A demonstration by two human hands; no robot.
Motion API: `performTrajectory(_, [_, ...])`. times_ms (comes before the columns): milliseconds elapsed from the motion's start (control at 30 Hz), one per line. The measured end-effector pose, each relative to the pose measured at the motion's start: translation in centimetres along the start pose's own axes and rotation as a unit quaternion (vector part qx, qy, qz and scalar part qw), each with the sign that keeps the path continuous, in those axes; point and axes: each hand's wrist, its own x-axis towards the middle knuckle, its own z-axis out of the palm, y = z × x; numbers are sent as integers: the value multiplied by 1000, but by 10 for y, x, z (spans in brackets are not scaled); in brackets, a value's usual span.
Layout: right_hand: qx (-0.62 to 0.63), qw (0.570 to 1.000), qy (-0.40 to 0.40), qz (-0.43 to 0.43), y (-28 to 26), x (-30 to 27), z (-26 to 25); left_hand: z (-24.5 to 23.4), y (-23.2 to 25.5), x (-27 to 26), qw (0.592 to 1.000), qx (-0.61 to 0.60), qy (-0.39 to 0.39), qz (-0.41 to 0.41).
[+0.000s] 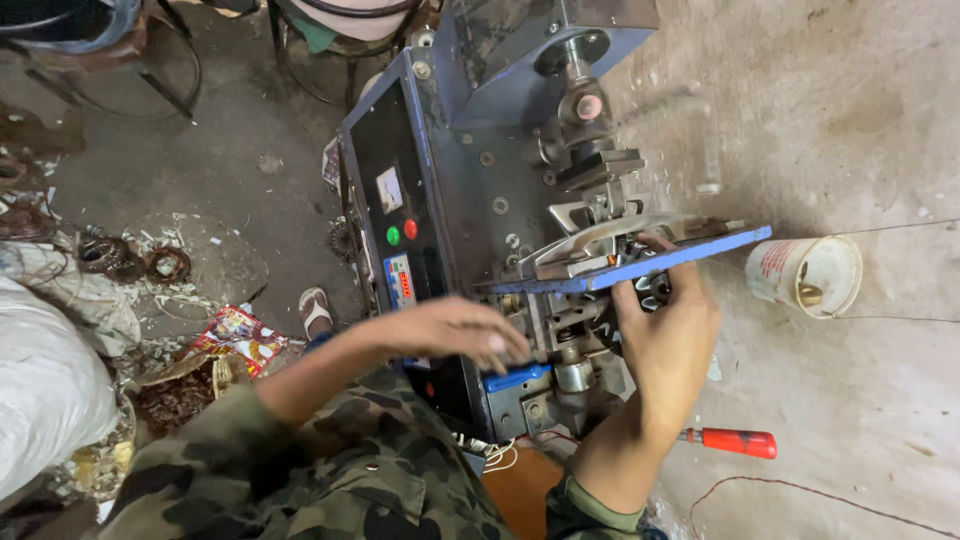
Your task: The person operates a small industrial machine, repeatedly placing small metal components into a rotating fixture and pressing a green start button to run the cycle. The person removes the processed components and repeats the process throughout the clip.
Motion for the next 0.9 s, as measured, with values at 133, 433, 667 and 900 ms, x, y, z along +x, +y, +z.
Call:
performTrajectory(133, [-4, 1000, 3, 3, -2, 1, 0, -34, 27, -17, 951, -54, 297, 71])
performTrajectory(433, [-9, 999, -4, 32, -6, 2, 0, -138, -31, 92, 889, -146, 398, 172])
performTrajectory(667, [-10, 999, -10, 35, -9, 1, -1, -163, -95, 250, 915, -323, 203, 133])
performTrajectory(900, [13, 999, 19, -36, 9, -3, 1, -126, -49, 207, 931, -186, 282, 141])
